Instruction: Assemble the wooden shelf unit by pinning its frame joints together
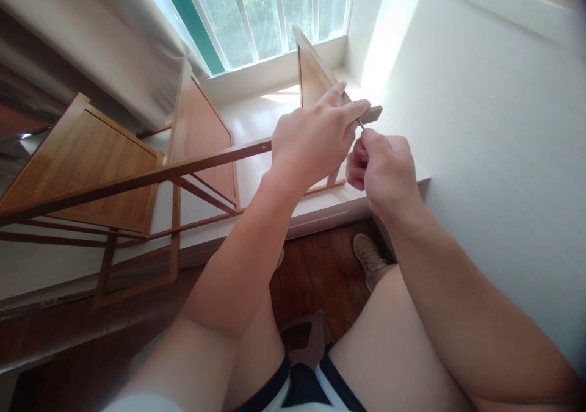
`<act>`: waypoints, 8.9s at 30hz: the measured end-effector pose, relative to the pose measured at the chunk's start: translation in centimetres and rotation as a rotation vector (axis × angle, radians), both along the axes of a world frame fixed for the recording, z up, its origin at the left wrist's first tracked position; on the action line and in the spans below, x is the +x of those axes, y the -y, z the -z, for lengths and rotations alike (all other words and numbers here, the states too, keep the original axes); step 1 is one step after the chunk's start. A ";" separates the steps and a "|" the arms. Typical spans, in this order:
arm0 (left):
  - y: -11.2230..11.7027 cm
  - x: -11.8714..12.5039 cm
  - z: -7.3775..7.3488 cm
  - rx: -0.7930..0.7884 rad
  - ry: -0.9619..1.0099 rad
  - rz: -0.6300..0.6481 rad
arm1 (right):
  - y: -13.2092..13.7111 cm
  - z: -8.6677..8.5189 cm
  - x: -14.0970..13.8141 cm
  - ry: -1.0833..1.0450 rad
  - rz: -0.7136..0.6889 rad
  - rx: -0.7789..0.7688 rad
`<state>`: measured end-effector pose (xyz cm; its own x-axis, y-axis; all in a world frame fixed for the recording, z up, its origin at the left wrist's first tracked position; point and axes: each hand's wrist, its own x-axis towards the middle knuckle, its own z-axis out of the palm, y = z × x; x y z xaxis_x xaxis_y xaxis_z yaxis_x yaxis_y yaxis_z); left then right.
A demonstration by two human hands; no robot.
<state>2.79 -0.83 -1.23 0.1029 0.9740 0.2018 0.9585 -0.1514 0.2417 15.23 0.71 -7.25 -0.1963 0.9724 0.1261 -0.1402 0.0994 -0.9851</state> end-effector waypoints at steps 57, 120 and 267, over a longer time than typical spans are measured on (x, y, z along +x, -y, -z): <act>0.3 0.3 -0.3 -0.021 -0.038 -0.040 | 0.0 -1.0 1.7 0.627 0.109 0.333; 0.1 0.4 0.0 -0.003 -0.026 -0.036 | 0.4 -1.7 1.4 1.081 0.136 0.437; -0.2 0.4 0.6 0.103 -0.096 0.000 | -0.2 -1.4 0.7 0.770 0.154 0.301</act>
<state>3.14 -0.60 -1.83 0.1262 0.9487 0.2901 0.9764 -0.1704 0.1325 15.89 0.96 -5.85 -0.2016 0.9417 0.2693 0.5973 0.3361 -0.7282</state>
